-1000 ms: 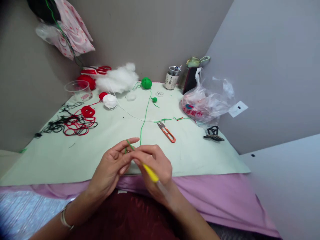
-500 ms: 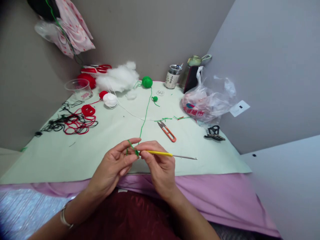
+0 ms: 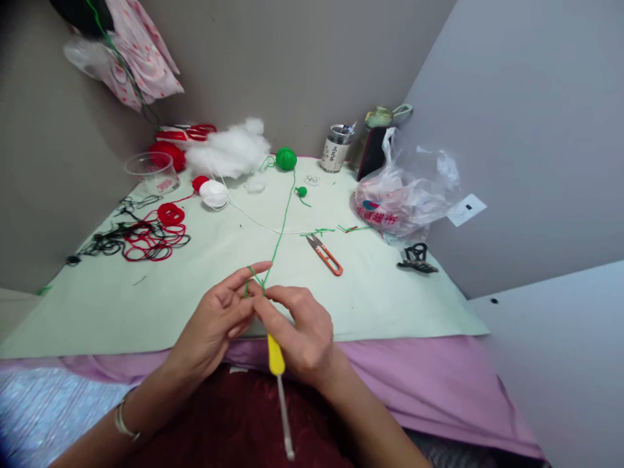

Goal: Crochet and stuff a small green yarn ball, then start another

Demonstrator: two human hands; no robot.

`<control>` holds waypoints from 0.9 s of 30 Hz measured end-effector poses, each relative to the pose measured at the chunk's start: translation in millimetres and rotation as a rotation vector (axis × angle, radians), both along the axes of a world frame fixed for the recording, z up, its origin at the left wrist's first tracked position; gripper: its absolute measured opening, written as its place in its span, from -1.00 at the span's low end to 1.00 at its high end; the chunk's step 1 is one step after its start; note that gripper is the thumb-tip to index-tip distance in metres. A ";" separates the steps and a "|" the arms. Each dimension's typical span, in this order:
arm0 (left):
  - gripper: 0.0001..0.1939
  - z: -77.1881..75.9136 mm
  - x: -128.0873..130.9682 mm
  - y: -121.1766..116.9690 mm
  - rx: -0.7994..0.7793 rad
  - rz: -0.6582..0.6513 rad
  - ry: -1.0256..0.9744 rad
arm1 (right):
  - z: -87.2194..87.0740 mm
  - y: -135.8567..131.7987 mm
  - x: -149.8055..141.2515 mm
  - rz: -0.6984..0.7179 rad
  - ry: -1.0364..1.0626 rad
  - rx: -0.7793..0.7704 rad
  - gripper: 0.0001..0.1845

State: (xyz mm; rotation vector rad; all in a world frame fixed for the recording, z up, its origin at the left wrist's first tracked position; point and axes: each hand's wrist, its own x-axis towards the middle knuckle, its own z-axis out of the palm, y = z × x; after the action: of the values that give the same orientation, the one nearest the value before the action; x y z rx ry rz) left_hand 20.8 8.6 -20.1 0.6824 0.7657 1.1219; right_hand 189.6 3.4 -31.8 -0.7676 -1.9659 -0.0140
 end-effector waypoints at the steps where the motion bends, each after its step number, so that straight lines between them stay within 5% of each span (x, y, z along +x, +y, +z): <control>1: -0.45 0.2 -0.1 0.5 -0.039 -0.045 -0.058 | -1.2 -0.1 -0.3 -0.023 -0.009 0.004 -0.65; 4: -0.54 1.0 -0.7 2.1 -0.121 -0.152 -0.198 | -1.8 1.3 -1.3 0.012 0.238 -0.149 -0.68; 8: -0.67 3.0 1.1 1.9 -0.082 -0.075 -0.179 | 1.7 6.6 -4.5 0.176 0.666 -0.419 -0.74; 14: -0.66 2.5 5.5 -1.4 0.017 -0.022 0.001 | 1.6 7.1 -8.5 0.164 0.527 -0.406 -0.73; 20: -0.57 0.9 7.0 1.0 -0.063 0.013 -0.103 | -5.9 3.4 -5.3 -0.015 0.117 -0.045 -0.60; 27: -0.79 1.1 3.1 5.3 -0.120 0.002 -0.211 | 2.0 8.6 -1.0 0.108 0.738 -0.466 -0.76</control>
State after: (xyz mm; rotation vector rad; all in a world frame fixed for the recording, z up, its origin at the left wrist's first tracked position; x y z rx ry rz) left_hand 23.9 13.9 -19.0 0.4543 0.6470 1.1200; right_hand 188.5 11.9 -29.8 -0.8065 -1.2993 0.7147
